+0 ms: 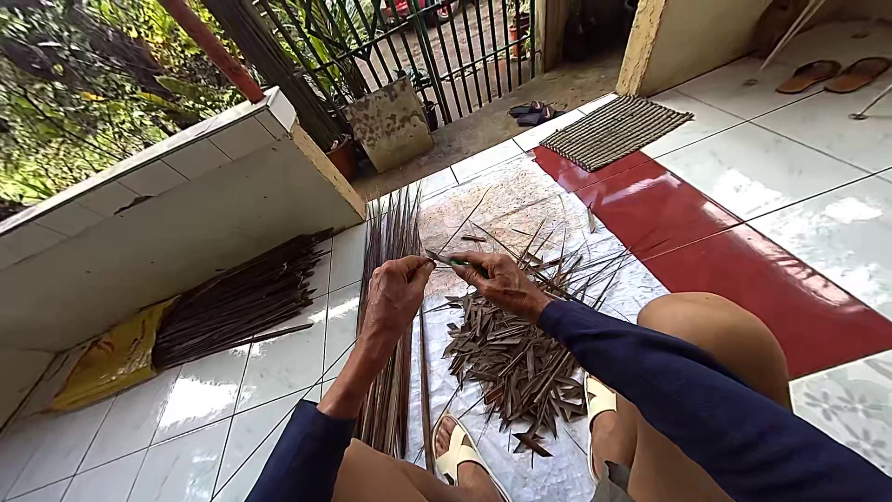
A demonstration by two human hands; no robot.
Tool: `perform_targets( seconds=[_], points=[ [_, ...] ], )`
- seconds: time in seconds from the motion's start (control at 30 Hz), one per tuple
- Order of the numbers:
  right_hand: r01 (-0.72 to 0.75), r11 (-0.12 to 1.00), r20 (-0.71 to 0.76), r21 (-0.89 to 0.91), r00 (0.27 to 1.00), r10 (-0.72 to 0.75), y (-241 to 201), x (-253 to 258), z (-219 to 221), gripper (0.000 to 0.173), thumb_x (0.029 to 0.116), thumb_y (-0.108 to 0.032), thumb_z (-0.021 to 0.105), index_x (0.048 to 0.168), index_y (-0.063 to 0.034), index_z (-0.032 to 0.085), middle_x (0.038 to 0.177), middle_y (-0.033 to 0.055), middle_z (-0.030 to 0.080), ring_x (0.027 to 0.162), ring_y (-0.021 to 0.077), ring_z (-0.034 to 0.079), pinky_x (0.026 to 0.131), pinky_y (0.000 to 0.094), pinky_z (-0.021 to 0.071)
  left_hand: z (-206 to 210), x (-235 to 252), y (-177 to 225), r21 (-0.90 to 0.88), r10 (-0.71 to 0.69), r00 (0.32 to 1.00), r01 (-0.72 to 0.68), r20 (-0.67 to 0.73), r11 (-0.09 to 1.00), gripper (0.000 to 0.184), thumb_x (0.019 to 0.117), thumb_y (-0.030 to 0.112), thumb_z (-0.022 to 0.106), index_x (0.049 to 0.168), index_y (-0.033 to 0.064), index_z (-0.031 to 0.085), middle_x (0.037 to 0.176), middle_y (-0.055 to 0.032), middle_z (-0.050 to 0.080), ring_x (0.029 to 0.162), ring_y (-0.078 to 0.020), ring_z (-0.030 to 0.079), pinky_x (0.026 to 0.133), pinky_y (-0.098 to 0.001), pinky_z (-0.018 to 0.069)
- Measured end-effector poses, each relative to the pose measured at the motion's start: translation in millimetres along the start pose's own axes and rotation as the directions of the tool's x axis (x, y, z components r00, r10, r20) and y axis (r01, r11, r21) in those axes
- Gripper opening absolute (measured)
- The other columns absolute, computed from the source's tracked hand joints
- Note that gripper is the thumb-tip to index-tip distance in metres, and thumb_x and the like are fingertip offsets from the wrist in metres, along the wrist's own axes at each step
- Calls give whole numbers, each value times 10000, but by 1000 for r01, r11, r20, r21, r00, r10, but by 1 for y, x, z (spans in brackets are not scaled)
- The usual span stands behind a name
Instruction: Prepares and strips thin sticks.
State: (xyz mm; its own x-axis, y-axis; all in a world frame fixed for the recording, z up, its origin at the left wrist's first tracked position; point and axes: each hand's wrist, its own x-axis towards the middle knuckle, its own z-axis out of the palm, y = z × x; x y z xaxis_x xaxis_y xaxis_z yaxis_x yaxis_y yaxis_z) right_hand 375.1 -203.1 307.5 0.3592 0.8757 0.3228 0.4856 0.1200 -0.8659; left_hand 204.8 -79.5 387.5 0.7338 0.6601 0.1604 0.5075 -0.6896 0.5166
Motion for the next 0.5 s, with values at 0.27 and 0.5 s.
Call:
perform_targets(
  seconds=[0.27,0.5],
  points=[
    [-28,988,-46,-152,999,22,1,0,-4,340,1071,-399,520,1326,-275,707,1112,-25,743,978,128,692,882,438,556,3,4,-1,-136,-39,999,43,32,990,185,1029,279,649,1037,182,806,648,21,647,537,-94,568,556,-301,498],
    [-56,978,-83,-202,996,40,1,0,-1,343,1070,-411,516,1327,-289,707,1111,-22,744,992,149,695,871,463,560,4,2,0,-273,-87,995,99,55,957,169,1016,235,675,1038,146,817,601,2,632,481,-87,526,487,-255,445]
  ],
)
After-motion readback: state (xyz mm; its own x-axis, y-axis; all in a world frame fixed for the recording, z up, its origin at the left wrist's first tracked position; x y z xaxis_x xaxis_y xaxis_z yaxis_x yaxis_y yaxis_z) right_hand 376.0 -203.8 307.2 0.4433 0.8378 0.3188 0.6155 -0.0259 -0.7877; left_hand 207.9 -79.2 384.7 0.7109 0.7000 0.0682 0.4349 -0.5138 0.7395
